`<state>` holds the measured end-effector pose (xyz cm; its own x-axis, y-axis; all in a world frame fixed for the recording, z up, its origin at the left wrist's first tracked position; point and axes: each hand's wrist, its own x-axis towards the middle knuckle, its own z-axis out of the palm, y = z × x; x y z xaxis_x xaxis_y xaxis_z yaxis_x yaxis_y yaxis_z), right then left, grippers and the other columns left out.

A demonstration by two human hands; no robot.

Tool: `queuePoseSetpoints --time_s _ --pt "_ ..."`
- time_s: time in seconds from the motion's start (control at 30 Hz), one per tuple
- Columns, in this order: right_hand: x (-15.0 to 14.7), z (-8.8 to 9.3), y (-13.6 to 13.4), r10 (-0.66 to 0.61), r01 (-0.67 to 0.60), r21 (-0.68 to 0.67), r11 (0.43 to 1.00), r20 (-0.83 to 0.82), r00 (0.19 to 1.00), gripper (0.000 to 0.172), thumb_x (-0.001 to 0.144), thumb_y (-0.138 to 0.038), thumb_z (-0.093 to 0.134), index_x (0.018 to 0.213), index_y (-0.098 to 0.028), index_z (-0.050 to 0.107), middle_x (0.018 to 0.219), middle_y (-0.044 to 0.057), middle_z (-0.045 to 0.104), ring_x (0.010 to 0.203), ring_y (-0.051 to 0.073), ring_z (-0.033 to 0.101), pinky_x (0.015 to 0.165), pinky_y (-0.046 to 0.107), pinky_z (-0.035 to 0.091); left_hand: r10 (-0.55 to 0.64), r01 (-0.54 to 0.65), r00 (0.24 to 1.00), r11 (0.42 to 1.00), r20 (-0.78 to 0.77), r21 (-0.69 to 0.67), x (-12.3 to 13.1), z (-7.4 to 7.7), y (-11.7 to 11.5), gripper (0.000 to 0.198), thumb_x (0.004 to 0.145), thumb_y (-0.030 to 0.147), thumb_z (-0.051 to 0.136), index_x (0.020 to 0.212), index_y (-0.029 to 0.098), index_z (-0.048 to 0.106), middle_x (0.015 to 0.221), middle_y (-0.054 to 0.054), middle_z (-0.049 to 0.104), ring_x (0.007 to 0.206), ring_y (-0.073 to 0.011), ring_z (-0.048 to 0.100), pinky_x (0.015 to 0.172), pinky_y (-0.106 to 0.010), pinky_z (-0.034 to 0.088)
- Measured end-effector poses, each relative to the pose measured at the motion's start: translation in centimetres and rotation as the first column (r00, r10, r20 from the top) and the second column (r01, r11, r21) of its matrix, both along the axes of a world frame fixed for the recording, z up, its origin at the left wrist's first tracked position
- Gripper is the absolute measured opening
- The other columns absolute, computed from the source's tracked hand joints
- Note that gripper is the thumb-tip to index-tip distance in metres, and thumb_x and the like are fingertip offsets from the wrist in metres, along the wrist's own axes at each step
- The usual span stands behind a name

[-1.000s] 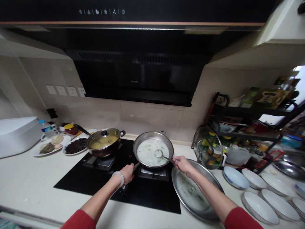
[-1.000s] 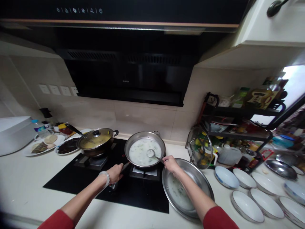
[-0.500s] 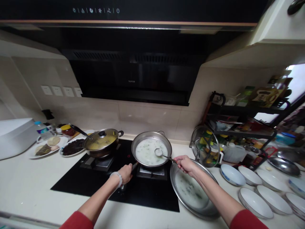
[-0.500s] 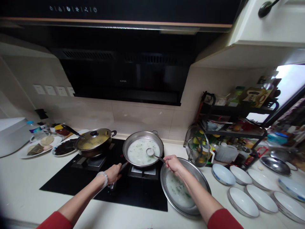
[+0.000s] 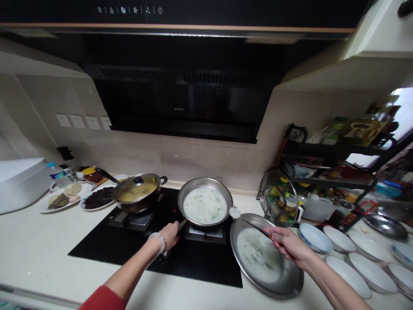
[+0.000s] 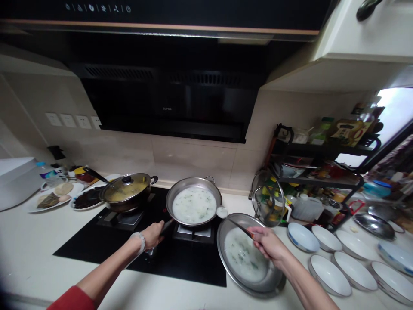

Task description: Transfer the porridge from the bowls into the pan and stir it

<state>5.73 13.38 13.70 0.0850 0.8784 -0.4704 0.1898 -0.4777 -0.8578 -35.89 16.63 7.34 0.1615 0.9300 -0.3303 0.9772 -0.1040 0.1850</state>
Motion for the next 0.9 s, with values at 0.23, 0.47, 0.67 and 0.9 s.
queuePoseSetpoints --time_s 0.23,0.47,0.67,0.9 --pt "6.2 -6.8 -3.8 -0.008 -0.013 0.073 0.997 0.277 0.961 0.042 0.064 -0.032 0.049 0.098 -0.015 0.066 0.051 0.001 0.058 0.038 0.013 0.048 0.038 0.023 0.032 0.006 -0.006 1.000 1.000 -0.009 -0.019 0.2 0.6 -0.2 0.034 0.077 0.021 0.055 0.109 0.014 0.050 0.103 -0.014 0.066 0.095 -0.0232 0.066 0.075 -0.026 0.049" --pt "8.5 -11.1 -8.0 0.041 -0.369 0.162 0.915 0.874 0.485 0.049 0.067 -0.015 0.045 0.107 -0.028 0.069 0.095 0.012 0.073 0.079 0.028 0.069 0.065 0.035 0.049 0.003 -0.003 1.000 1.000 -0.005 -0.025 0.3 1.0 -0.3 0.031 0.077 0.020 0.055 0.107 0.014 0.050 0.101 -0.013 0.067 0.094 -0.0230 0.066 0.074 -0.026 0.049" --pt "7.1 -8.7 -7.3 -0.020 -0.376 0.164 0.912 0.933 0.359 0.055 0.072 -0.016 0.041 0.123 -0.026 0.060 0.102 0.012 0.072 0.074 0.026 0.070 0.059 0.032 0.049 -0.012 0.013 1.000 1.000 0.008 -0.020 0.1 0.5 -0.1 0.030 0.077 0.020 0.056 0.106 0.014 0.050 0.101 -0.014 0.067 0.094 -0.0231 0.066 0.073 -0.026 0.048" --pt "1.3 -4.0 -2.3 -0.073 -0.326 0.362 0.873 0.758 0.649 0.051 0.085 -0.035 0.031 0.123 -0.016 0.059 0.102 0.010 0.072 0.097 0.025 0.066 0.081 0.033 0.050 -0.003 0.003 1.000 1.000 0.013 -0.015 0.0 0.5 -0.1 0.030 0.077 0.021 0.055 0.107 0.015 0.050 0.098 -0.012 0.067 0.091 -0.0214 0.067 0.071 -0.024 0.049"
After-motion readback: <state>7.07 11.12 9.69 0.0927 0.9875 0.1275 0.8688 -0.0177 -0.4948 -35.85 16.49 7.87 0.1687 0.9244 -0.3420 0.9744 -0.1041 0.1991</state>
